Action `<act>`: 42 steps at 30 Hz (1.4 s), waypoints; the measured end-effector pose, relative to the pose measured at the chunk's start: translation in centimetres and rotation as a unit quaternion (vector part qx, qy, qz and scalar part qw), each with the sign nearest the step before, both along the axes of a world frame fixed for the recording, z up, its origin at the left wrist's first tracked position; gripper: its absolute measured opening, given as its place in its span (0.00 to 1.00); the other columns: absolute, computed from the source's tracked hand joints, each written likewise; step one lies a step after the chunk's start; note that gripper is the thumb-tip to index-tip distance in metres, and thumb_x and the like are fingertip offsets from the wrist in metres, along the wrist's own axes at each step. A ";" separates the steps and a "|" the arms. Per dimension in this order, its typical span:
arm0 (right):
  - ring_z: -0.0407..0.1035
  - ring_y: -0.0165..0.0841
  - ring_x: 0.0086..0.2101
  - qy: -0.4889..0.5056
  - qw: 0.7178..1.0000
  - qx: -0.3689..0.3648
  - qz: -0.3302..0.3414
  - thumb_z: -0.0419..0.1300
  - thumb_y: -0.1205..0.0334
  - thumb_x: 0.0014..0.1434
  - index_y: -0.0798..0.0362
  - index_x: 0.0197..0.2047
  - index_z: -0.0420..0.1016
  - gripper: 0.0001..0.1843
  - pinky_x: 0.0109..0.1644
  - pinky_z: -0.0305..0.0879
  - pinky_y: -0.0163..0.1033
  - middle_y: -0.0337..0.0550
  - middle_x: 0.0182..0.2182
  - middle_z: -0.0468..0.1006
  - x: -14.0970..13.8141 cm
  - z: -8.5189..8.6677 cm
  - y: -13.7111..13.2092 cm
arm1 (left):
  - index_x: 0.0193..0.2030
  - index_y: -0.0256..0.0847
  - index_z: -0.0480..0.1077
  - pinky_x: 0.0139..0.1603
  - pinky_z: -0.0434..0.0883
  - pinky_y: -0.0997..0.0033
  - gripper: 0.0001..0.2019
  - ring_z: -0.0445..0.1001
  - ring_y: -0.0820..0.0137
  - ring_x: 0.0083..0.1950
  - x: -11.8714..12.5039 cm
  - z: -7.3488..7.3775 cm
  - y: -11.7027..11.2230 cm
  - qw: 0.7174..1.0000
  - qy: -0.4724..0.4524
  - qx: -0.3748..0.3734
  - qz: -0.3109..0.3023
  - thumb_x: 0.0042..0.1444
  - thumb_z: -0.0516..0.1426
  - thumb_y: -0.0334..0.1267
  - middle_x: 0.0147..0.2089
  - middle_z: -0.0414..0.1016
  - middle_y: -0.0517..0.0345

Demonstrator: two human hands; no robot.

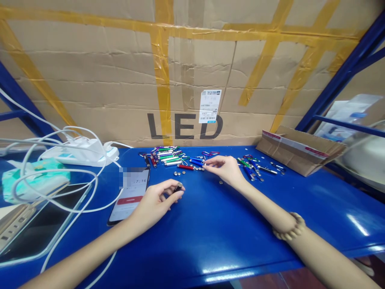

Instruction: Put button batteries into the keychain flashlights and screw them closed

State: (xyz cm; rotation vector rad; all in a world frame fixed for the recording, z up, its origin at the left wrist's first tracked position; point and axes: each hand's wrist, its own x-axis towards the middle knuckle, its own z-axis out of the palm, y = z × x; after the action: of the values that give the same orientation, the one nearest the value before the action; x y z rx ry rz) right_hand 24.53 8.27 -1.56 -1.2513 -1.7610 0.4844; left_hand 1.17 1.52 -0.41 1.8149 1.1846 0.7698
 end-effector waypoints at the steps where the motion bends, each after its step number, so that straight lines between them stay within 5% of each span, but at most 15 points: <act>1: 0.75 0.36 0.28 0.018 1.000 -0.010 0.006 0.65 0.58 0.45 0.57 0.30 0.79 0.11 0.33 0.72 0.38 0.46 0.27 0.80 -0.3 0.0 -0.2 | 0.39 0.37 0.69 0.25 0.69 0.76 0.11 0.72 0.70 0.30 0.0 -0.1 0.0 1.000 0.005 0.002 -0.002 0.55 0.52 0.42 0.30 0.71 0.57; 13: 0.75 0.37 0.33 0.161 0.983 -0.085 0.011 0.67 0.58 0.41 0.57 0.28 0.79 0.12 0.41 0.72 0.41 0.46 0.29 0.81 -1.5 0.7 -1.2 | 0.39 0.37 0.71 0.23 0.66 0.76 0.13 0.66 0.74 0.24 0.2 0.0 0.0 0.998 0.054 -0.002 -0.013 0.54 0.53 0.44 0.28 0.70 0.59; 18: 0.75 0.34 0.29 0.201 0.972 -0.122 -0.003 0.67 0.61 0.39 0.58 0.37 0.77 0.18 0.40 0.71 0.41 0.45 0.29 0.80 -1.3 0.9 -1.0 | 0.39 0.37 0.71 0.23 0.66 0.76 0.14 0.66 0.73 0.24 0.2 0.0 -0.1 0.998 0.058 -0.002 -0.018 0.54 0.53 0.45 0.28 0.70 0.58; 31: 0.75 0.34 0.33 0.255 0.930 -0.251 0.088 0.70 0.60 0.36 0.54 0.33 0.79 0.17 0.49 0.69 0.45 0.43 0.29 0.81 -2.4 1.6 -2.7 | 0.40 0.38 0.72 0.23 0.66 0.77 0.13 0.69 0.72 0.25 0.1 0.0 -0.1 0.999 0.038 0.006 -0.018 0.54 0.53 0.43 0.27 0.72 0.58; 35: 0.75 0.33 0.33 0.289 0.918 -0.239 0.132 0.70 0.60 0.38 0.54 0.32 0.79 0.14 0.46 0.71 0.43 0.42 0.29 0.81 -3.3 1.6 -3.8 | 0.40 0.38 0.72 0.21 0.65 0.78 0.11 0.66 0.73 0.24 0.1 0.0 -0.2 0.999 0.035 0.024 -0.018 0.55 0.52 0.41 0.29 0.73 0.58; 42: 0.73 0.31 0.31 0.176 0.958 -0.109 0.199 0.66 0.62 0.45 0.52 0.27 0.79 0.04 0.37 0.71 0.35 0.40 0.29 0.80 -4.7 1.4 -5.5 | 0.39 0.38 0.73 0.29 0.67 0.76 0.10 0.69 0.72 0.29 0.0 -0.1 -0.3 0.994 0.031 0.096 -0.041 0.56 0.52 0.36 0.35 0.75 0.56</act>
State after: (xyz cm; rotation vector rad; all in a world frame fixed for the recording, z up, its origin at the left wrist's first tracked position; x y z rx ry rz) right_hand 19.81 2.74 -0.11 -0.8784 -1.6789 1.0904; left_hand 1.12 1.19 -0.50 2.0455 1.0990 0.8075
